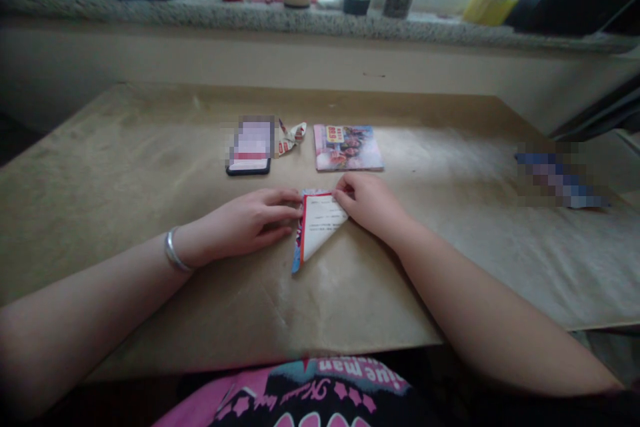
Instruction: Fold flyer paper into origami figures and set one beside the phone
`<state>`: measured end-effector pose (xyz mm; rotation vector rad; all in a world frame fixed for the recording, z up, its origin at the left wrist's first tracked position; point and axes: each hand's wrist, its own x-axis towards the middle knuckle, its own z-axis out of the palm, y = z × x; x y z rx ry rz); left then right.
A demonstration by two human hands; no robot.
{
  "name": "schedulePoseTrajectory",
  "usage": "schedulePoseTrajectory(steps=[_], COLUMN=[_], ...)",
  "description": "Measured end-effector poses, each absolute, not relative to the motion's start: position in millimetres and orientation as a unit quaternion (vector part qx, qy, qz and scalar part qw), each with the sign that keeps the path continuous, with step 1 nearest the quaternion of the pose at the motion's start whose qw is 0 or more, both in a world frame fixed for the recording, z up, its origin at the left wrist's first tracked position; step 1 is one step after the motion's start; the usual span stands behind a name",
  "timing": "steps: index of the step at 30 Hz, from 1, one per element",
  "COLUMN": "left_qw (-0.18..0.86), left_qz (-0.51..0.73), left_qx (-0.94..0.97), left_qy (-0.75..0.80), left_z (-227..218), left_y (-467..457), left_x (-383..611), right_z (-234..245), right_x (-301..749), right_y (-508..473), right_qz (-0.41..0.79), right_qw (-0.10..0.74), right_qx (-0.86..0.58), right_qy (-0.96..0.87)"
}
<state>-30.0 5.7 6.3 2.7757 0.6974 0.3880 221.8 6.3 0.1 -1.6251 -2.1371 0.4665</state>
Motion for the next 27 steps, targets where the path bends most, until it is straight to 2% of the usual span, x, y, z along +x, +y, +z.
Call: schedulePoseTrajectory(steps=[11, 27], left_qw=[0.105, 0.073], left_qz=[0.119, 0.085], left_qx=[0.939, 0.957], left_qy=[0.305, 0.267], left_z=[13.1, 6.3], left_y=[-1.0, 0.4], left_x=[-21.7, -20.6], right_z=[-0.7, -7.4], right_x=[214.3, 214.7], right_y=[12.1, 13.5], right_qz=[0.14, 0.155], right_qw=[0.194, 0.236], right_qx=[-0.597, -0.559], right_qy=[-0.766, -0.78])
